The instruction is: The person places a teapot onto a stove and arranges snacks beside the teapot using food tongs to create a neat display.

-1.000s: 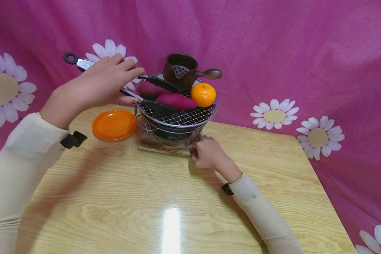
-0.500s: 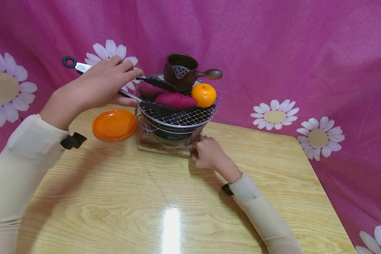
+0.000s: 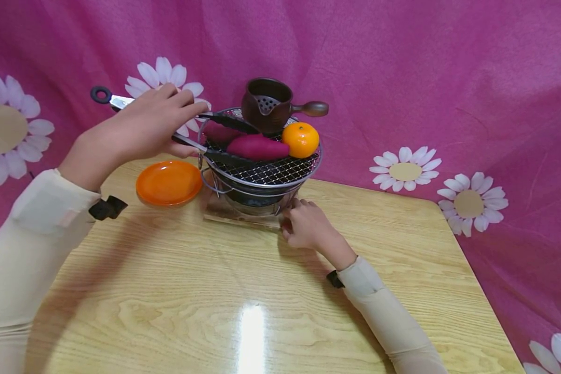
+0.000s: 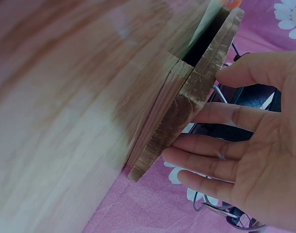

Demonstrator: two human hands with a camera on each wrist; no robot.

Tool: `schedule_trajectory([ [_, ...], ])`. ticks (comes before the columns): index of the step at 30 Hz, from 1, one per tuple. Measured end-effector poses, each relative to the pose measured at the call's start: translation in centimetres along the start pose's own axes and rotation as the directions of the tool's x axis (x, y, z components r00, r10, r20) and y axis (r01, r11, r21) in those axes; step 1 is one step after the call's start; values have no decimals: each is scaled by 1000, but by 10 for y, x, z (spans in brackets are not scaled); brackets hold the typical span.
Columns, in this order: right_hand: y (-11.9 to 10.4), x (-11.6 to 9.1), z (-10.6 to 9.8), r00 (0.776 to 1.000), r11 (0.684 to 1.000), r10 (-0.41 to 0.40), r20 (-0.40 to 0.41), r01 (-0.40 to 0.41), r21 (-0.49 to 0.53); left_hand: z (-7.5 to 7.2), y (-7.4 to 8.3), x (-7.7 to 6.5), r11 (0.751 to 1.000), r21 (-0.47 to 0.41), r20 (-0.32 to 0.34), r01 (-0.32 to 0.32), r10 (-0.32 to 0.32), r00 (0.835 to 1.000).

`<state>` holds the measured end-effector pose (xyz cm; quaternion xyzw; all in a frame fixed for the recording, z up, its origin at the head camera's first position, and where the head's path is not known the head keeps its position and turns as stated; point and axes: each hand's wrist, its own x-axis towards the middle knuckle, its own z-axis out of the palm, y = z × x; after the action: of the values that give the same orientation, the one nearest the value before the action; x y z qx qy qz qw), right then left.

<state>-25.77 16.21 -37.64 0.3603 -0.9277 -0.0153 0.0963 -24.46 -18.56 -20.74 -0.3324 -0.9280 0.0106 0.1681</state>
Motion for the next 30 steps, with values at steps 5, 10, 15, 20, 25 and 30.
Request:
schedule_trajectory([
  [5,0,0,1,1000,1000,0,0,0,-2,2,-1,-2,1000,-22,-20,0,-1,1000],
  [10,0,0,1,1000,1000,4,-8,-4,1,3,-3,-3,999,-33,-36,-1,0,999],
  [15,-1,-1,0,1000,1000,4,-8,-4,5,2,-4,-4,999,-34,-32,13,-14,999],
  [20,-1,-1,0,1000,1000,1,-8,-1,5,2,-3,-6,999,-41,-54,13,-15,998],
  [25,0,-1,1,1000,1000,-3,-15,3,4,1,-2,-7,999,-40,-64,10,-12,998],
  [30,1,-1,2,1000,1000,-3,-16,3,2,0,-1,-8,999,-45,-62,18,-21,998],
])
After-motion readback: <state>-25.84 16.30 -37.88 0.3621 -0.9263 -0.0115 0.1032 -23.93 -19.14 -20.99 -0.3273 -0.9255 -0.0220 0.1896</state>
